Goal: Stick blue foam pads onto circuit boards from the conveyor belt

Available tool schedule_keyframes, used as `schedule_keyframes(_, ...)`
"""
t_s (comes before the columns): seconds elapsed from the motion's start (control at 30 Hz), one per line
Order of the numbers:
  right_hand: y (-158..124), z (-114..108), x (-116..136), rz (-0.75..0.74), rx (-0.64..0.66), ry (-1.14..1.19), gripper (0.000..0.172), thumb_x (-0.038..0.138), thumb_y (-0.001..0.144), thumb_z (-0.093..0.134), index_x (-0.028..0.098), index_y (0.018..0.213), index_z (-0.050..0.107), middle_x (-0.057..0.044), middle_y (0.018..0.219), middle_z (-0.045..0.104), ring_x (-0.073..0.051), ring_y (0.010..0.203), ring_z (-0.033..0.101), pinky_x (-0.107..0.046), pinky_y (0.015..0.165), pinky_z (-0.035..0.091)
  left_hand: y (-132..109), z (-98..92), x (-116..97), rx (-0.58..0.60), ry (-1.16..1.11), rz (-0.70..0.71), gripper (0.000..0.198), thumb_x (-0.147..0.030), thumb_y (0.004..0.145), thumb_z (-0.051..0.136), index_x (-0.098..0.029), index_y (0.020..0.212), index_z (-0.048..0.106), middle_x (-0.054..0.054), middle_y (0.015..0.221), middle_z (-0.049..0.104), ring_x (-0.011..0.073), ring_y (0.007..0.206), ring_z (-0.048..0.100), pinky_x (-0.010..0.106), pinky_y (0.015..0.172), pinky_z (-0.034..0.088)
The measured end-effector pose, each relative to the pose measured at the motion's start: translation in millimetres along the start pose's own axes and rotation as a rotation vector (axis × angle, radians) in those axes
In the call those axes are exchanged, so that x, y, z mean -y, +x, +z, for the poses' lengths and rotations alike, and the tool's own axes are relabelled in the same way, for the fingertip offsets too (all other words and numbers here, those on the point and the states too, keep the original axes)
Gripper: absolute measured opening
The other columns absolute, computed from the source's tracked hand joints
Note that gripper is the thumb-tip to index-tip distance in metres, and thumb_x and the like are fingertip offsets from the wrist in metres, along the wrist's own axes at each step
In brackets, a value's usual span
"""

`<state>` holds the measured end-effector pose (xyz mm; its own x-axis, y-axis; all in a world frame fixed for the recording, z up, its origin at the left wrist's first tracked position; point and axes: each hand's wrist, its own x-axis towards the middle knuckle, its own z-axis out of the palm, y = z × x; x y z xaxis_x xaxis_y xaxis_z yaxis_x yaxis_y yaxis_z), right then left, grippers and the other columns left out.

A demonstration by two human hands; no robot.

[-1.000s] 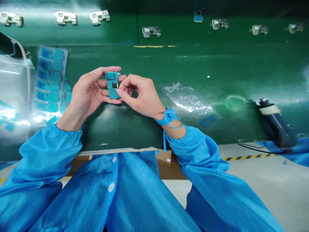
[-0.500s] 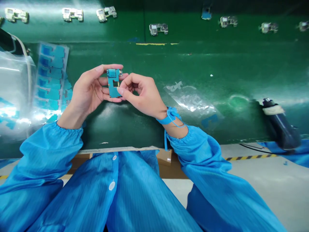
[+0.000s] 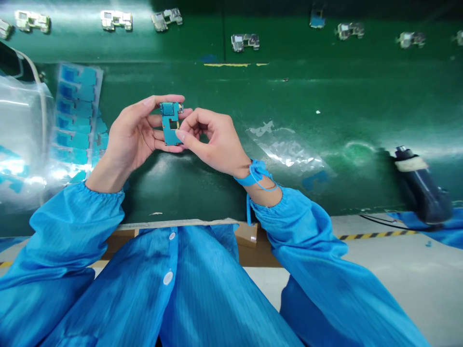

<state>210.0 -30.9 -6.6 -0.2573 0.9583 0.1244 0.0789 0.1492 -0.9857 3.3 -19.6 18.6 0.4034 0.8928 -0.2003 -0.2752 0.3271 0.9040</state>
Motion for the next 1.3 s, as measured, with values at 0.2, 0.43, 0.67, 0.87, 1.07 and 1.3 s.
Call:
schedule_keyframes(0.2,0.6,-0.2,1.0,-0.009,0.005,-0.02,0.05,0.068,0.085,0.093,0.024,0.085,0.07,-0.003,0.087,0.067,-0.017,0.077,0.06,-0.034,0.073,0.059,-0.6,0.5,-1.1,-0.005,0.042,-0.012,0.051,-0.056,0.11,0.057,-0.02,0.139,0.077,0.008,0.119,0.087,0.0285,0.096,0.087,0.037,0.078,0.076)
schedule_keyframes(0.43,0.9,-1.6,0.8,-0.035,0.003,-0.033,0.044,0.062,0.087,0.094,0.024,0.083,0.072,-0.003,0.086,0.07,-0.018,0.078,0.061,-0.036,0.074,0.059,-0.7,-0.2,0.5,0.009,-0.005,0.017,0.048,-0.056,0.111,0.056,-0.02,0.134,0.079,0.008,0.125,0.086,0.0261,0.091,0.087,0.038,0.076,0.076)
schedule_keyframes(0.67,1.1,-2.3,-0.1,-0.039,0.004,-0.051,0.04,0.057,0.089,0.092,0.023,0.083,0.071,-0.003,0.086,0.07,-0.018,0.079,0.061,-0.035,0.075,0.058,-1.0,2.2,-1.9,-0.021,0.035,-0.021,0.054,-0.062,0.109,0.056,-0.021,0.136,0.077,0.009,0.126,0.086,0.0247,0.089,0.087,0.036,0.076,0.076)
schedule_keyframes(0.87,1.3,-1.9,-0.1,-0.063,0.008,-0.055,0.039,0.056,0.09,0.091,0.023,0.083,0.07,-0.002,0.084,0.068,-0.018,0.078,0.061,-0.035,0.075,0.058,-0.7,1.8,-0.7,-0.004,-0.004,0.0,0.046,-0.057,0.108,0.058,-0.023,0.131,0.08,0.008,0.127,0.086,0.0243,0.086,0.087,0.036,0.074,0.076)
schedule_keyframes(1.07,1.7,-2.1,0.3,-0.06,0.008,-0.074,0.04,0.057,0.09,0.09,0.024,0.084,0.069,-0.002,0.084,0.068,-0.018,0.076,0.06,-0.035,0.073,0.057,-1.1,0.5,0.2,-0.007,0.044,-0.006,0.054,-0.062,0.108,0.056,-0.022,0.137,0.077,0.011,0.131,0.085,0.0267,0.092,0.087,0.038,0.078,0.075)
schedule_keyframes(1.3,1.8,-3.5,-0.9,-0.096,0.016,-0.074,0.036,0.053,0.092,0.089,0.024,0.084,0.069,-0.002,0.084,0.067,-0.017,0.075,0.059,-0.035,0.073,0.055,0.5,0.9,1.7,-0.019,0.026,-0.002,0.051,-0.06,0.106,0.056,-0.024,0.134,0.079,0.008,0.132,0.085,0.0259,0.09,0.086,0.039,0.076,0.075)
